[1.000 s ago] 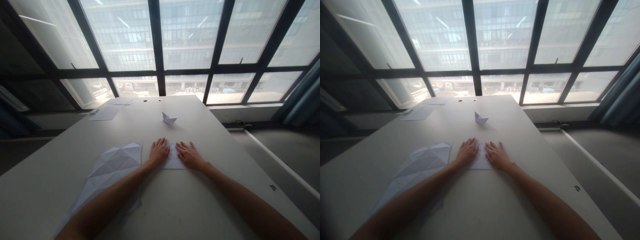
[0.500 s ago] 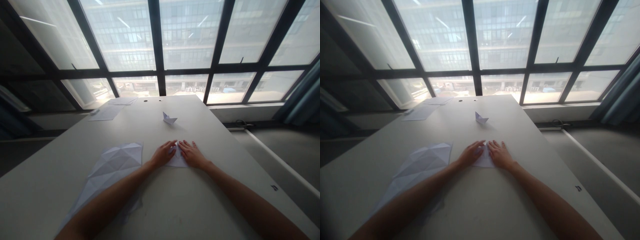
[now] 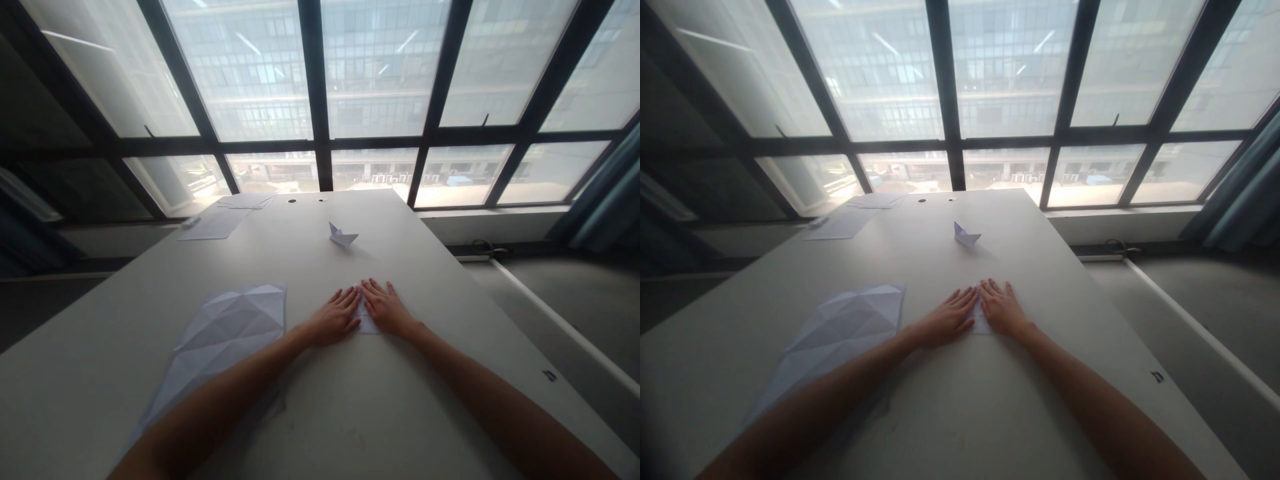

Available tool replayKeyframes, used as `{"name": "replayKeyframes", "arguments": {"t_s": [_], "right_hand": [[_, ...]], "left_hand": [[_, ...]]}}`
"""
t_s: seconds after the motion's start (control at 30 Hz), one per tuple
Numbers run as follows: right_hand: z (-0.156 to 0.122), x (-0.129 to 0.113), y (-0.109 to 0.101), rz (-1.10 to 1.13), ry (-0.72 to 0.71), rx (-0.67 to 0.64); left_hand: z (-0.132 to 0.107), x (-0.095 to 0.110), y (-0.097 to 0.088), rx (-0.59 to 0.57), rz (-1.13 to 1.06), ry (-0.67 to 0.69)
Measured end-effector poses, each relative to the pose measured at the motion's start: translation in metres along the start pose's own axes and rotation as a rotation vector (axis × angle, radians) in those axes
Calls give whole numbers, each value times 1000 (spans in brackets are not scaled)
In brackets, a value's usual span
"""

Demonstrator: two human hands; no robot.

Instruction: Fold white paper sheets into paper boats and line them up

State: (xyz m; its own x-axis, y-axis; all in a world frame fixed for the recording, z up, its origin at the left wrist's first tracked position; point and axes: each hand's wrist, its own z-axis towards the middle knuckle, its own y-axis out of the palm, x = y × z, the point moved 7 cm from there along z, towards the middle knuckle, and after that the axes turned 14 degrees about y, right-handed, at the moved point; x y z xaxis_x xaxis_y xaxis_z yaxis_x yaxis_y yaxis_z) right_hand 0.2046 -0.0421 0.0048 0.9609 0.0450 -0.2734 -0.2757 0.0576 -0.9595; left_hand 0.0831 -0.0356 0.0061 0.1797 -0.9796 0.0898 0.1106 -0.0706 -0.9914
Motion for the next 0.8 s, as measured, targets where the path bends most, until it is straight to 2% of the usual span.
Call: {"name": "replayKeyframes", "arguments": {"t_s": [0.2,0.37,0.67,0.8], "right_hand": [[1,1,0,18,22,-2],[2,2,0,33,28,8],[3,3,-6,74,43,58],[3,1,-10,117,-3,80]], "left_hand": [[-1,11,-10,6,-38,87],[0,11,-13,29,-58,67],[1,4,-7,52,-37,1],[1,-1,-6,56,-26,-42]]}}
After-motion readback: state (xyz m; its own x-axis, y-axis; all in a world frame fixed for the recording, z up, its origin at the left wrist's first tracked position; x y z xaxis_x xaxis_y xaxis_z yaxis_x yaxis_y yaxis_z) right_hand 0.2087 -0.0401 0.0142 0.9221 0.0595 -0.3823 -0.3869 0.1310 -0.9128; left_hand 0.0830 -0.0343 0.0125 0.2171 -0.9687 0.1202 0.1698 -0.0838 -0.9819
